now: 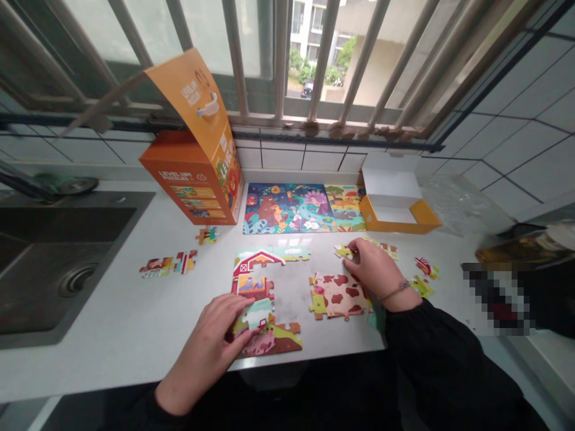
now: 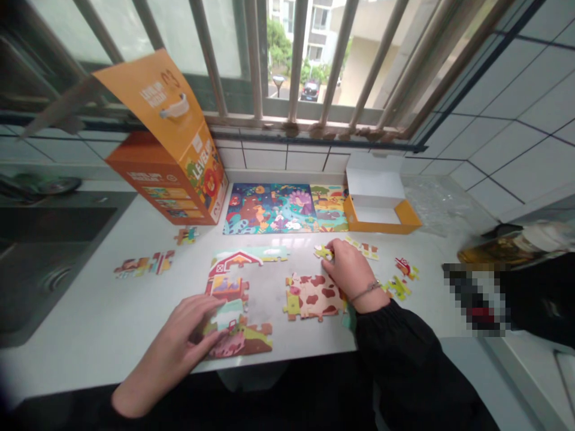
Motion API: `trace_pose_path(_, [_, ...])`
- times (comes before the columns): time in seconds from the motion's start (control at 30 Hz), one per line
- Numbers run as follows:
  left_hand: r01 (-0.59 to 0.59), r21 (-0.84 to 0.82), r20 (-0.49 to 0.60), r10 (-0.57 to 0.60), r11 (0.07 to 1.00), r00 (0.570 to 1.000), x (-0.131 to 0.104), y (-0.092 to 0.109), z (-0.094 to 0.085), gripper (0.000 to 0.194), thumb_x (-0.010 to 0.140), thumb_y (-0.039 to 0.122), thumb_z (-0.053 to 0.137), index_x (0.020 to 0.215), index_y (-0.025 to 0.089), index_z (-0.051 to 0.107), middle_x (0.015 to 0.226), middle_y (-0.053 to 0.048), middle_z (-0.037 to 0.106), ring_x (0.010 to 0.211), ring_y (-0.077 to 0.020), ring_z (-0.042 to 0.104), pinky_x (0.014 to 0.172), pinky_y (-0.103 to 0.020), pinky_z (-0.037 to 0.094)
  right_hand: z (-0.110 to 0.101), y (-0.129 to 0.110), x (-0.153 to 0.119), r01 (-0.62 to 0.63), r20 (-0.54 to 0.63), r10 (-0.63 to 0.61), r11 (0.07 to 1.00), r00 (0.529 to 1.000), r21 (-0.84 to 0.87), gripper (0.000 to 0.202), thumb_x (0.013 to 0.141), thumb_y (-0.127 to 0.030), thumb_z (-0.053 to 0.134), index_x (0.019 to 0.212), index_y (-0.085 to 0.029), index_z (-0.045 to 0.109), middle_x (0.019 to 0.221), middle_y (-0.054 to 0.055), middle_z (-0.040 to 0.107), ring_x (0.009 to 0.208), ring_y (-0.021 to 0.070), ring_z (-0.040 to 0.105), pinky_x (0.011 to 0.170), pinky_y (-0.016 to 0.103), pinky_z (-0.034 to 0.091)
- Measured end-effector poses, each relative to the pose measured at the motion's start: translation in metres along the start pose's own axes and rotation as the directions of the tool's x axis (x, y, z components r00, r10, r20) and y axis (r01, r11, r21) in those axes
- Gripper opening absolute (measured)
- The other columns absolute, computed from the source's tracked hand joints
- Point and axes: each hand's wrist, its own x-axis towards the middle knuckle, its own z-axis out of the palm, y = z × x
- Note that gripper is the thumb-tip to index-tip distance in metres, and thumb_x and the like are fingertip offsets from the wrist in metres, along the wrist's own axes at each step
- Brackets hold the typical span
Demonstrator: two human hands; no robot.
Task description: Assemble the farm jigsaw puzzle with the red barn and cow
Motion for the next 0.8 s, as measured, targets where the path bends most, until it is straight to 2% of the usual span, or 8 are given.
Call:
trace_pose_path(0.1, [0.011,-0.014,0.007,-0.011,1.0,1.0,0.002,0.004,-0.003,0.038,0.101,0.037,0.072,0.138,0.028,0.066,0.138,-0.01,0.073,0.128,-0.0312,0.066,0.108,-0.048,0.058,-0.001,-0.017,-0.007,0.078,-0.022,-0.077,0.993,0.997,0.084,0.024,0.087,-0.023,0.072,0.109,-0.019,0.063,0.103,0.011,0.072,0.099,0.0291,0.069,0.089,0.04,0.053])
trace_pose_path(0.23, [0.058,-0.039,-0.006,-0.058,0.998,0.998,0.004,0.007,-0.005,0.039,0.101,0.04,0.074,0.137,0.028,0.068,0.136,-0.009,0.073,0.128,-0.0308,0.067,0.109,-0.048,0.058,0.001,-0.068,-0.043,0.206,0.022,-0.231,0.902,0.973,0.38,0.029,0.089,-0.02,0.07,0.117,-0.024,0.062,0.108,0.007,0.073,0.096,0.0245,0.073,0.087,0.038,0.058])
trace_pose_path(0.33, [0.149,-0.047,-0.068,-0.152,0.988,0.986,0.007,0.009,-0.003,0.042,0.1,0.046,0.073,0.137,0.028,0.068,0.132,-0.008,0.074,0.122,-0.0298,0.07,0.105,-0.046,0.06,0.009,-0.111,-0.075,0.329,0.08,-0.44,0.768,0.894,0.549,0.035,0.089,-0.016,0.07,0.121,-0.026,0.06,0.117,0.005,0.073,0.105,0.0236,0.073,0.095,0.038,0.06])
trace_pose_path(0.43, [0.254,-0.066,-0.091,-0.259,0.965,0.962,0.012,0.011,0.0,0.044,0.099,0.045,0.073,0.139,0.028,0.067,0.128,-0.007,0.074,0.111,-0.0269,0.073,0.095,-0.041,0.063,0.021,-0.142,-0.093,0.366,0.098,-0.517,0.716,0.851,0.595,0.038,0.087,-0.009,0.068,0.12,-0.025,0.059,0.119,0.006,0.072,0.104,0.0229,0.073,0.093,0.037,0.061])
trace_pose_path(0.5, [0.28,-0.073,-0.067,-0.285,0.957,0.956,0.017,0.013,-0.001,0.044,0.098,0.041,0.074,0.139,0.028,0.068,0.125,-0.006,0.075,0.107,-0.0259,0.073,0.093,-0.04,0.063,0.028,-0.154,-0.097,0.378,0.102,-0.528,0.717,0.843,0.586,0.039,0.087,-0.006,0.065,0.12,-0.024,0.059,0.119,0.007,0.072,0.104,0.023,0.073,0.093,0.037,0.062])
trace_pose_path(0.6, [0.255,-0.064,-0.021,-0.257,0.965,0.966,0.023,0.016,-0.004,0.042,0.096,0.037,0.076,0.137,0.028,0.069,0.124,-0.006,0.075,0.114,-0.0283,0.071,0.099,-0.044,0.06,0.035,-0.164,-0.098,0.412,0.079,-0.542,0.717,0.837,0.562,0.031,0.091,-0.008,0.066,0.118,-0.024,0.059,0.113,0.007,0.073,0.105,0.0238,0.072,0.093,0.038,0.062])
trace_pose_path(0.8, [0.273,-0.051,0.052,-0.271,0.961,0.961,0.023,0.014,-0.007,0.043,0.095,0.033,0.079,0.137,0.029,0.069,0.129,-0.006,0.075,0.12,-0.0305,0.067,0.105,-0.048,0.056,0.039,-0.166,-0.1,0.42,0.081,-0.535,0.74,0.841,0.525,0.024,0.093,-0.015,0.077,0.11,-0.021,0.061,0.107,0.007,0.074,0.099,0.0247,0.073,0.087,0.037,0.061])
